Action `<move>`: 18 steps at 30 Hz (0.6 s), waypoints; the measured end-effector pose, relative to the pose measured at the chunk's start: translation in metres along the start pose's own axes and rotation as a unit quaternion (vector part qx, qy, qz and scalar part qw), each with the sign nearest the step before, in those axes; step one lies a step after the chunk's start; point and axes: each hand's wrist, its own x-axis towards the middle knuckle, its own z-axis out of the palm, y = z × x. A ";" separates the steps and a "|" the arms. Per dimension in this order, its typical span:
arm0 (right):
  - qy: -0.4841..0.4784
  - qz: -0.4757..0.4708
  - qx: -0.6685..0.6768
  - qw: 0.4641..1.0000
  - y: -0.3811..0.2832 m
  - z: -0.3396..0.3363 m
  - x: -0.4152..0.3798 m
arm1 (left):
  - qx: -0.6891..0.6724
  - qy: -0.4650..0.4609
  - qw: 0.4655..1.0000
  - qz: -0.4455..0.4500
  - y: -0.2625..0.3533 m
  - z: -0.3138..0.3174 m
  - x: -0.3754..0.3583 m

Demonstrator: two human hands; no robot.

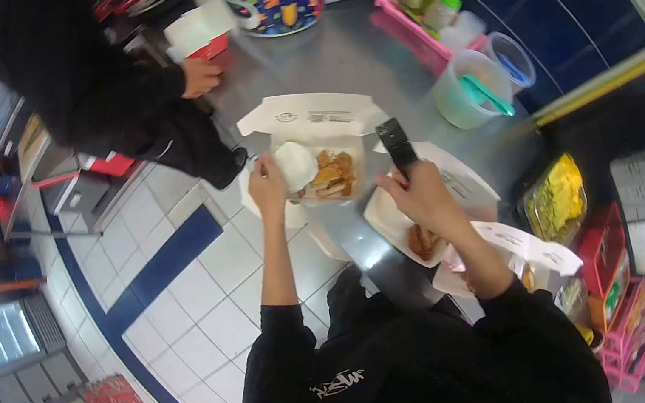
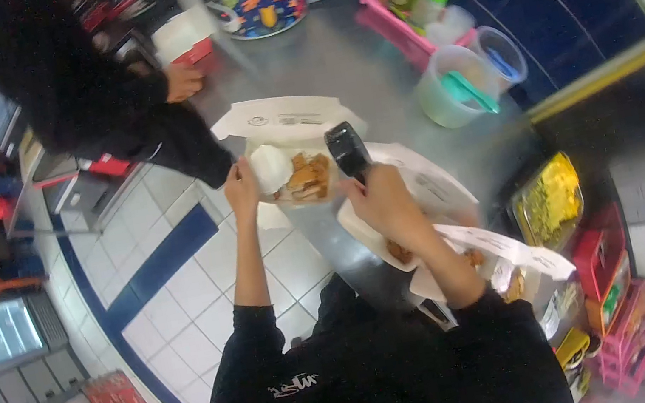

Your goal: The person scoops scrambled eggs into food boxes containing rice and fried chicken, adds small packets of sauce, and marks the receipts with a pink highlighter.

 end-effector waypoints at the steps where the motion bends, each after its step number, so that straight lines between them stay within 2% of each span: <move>1: 0.027 -0.020 0.036 0.999 0.005 -0.021 -0.022 | 0.017 -0.029 0.999 0.026 0.000 0.004 0.004; 2: 0.059 -0.038 0.071 0.995 0.018 -0.042 -0.045 | 0.114 -0.067 0.990 0.040 0.020 -0.001 0.005; 3: 0.096 -0.055 0.103 0.989 0.038 -0.061 -0.065 | 0.199 -0.058 0.972 0.111 0.006 0.012 0.015; 4: 0.166 -0.116 0.131 0.970 0.074 -0.074 -0.077 | 0.181 -0.061 0.974 0.118 0.020 0.015 0.012; 5: 0.142 0.009 0.246 0.959 0.078 -0.104 -0.103 | 0.159 -0.093 0.977 0.111 0.033 0.017 0.010; 6: 0.194 -0.004 0.180 0.964 0.123 -0.122 -0.114 | 0.130 -0.131 0.974 0.132 0.043 0.019 0.008; 7: 0.254 0.010 0.204 0.946 0.149 -0.140 -0.128 | 0.134 -0.155 0.964 0.168 0.040 0.028 0.012; 8: 0.299 0.043 0.139 0.943 0.179 -0.160 -0.141 | 0.173 -0.139 0.951 0.215 0.032 0.037 0.018; 9: 0.375 -0.004 0.000 0.927 0.214 -0.178 -0.149 | 0.214 -0.148 0.941 0.218 0.036 0.039 0.020; 10: 0.400 0.029 -0.018 0.916 0.235 -0.195 -0.157 | 0.196 -0.184 0.949 0.166 0.061 0.034 0.011; 11: 0.415 0.078 -0.079 0.903 0.259 -0.206 -0.158 | 0.208 -0.197 0.941 0.179 0.064 0.031 0.014; 13: 0.467 0.007 -0.227 0.855 0.351 -0.220 -0.145 | 0.208 -0.210 0.939 0.177 0.097 0.019 -0.003; 14: 0.444 0.041 -0.282 0.849 0.389 -0.222 -0.135 | 0.224 -0.114 0.936 0.244 0.111 0.018 -0.014; 16: 0.406 0.115 -0.320 0.848 0.429 -0.222 -0.115 | 0.245 0.080 0.895 0.364 0.135 0.019 -0.039; 18: 0.376 0.084 -0.401 0.831 0.463 -0.223 -0.092 | 0.008 -0.015 0.940 0.341 0.205 0.035 -0.097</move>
